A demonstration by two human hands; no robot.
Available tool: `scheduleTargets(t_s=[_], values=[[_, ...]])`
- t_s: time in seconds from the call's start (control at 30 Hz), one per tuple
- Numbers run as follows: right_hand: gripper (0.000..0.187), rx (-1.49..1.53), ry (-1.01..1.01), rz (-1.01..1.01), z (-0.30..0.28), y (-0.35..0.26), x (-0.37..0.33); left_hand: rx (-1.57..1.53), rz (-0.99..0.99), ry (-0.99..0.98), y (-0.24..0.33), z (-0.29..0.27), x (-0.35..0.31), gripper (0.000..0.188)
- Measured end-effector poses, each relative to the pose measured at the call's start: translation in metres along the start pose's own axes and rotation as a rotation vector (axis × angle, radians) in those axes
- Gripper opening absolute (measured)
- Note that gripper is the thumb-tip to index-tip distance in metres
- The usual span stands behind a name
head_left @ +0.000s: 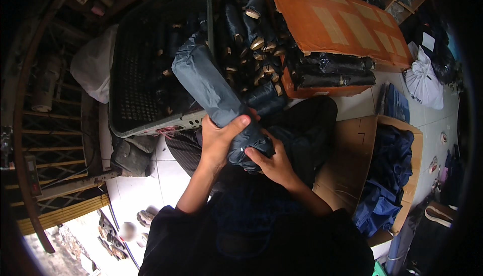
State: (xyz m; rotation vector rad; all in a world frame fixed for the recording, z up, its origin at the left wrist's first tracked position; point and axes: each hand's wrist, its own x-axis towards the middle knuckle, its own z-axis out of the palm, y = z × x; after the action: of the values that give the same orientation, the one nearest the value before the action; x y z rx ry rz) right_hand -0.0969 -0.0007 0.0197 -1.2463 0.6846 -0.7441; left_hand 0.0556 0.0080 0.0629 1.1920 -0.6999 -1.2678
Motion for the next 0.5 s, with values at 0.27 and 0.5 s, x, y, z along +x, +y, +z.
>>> scheduleTargets(t_s=[0.27,0.5], values=[[0.061,0.112,0.036,0.001,-0.005,-0.004,0.013,-0.152,0.044,-0.012,-0.003,0.007,-0.002,0.033],[0.045,0.432,-0.071,0.331,-0.012,0.005,0.006,-0.190,0.095,-0.116,0.009,0.010,0.011,0.036]])
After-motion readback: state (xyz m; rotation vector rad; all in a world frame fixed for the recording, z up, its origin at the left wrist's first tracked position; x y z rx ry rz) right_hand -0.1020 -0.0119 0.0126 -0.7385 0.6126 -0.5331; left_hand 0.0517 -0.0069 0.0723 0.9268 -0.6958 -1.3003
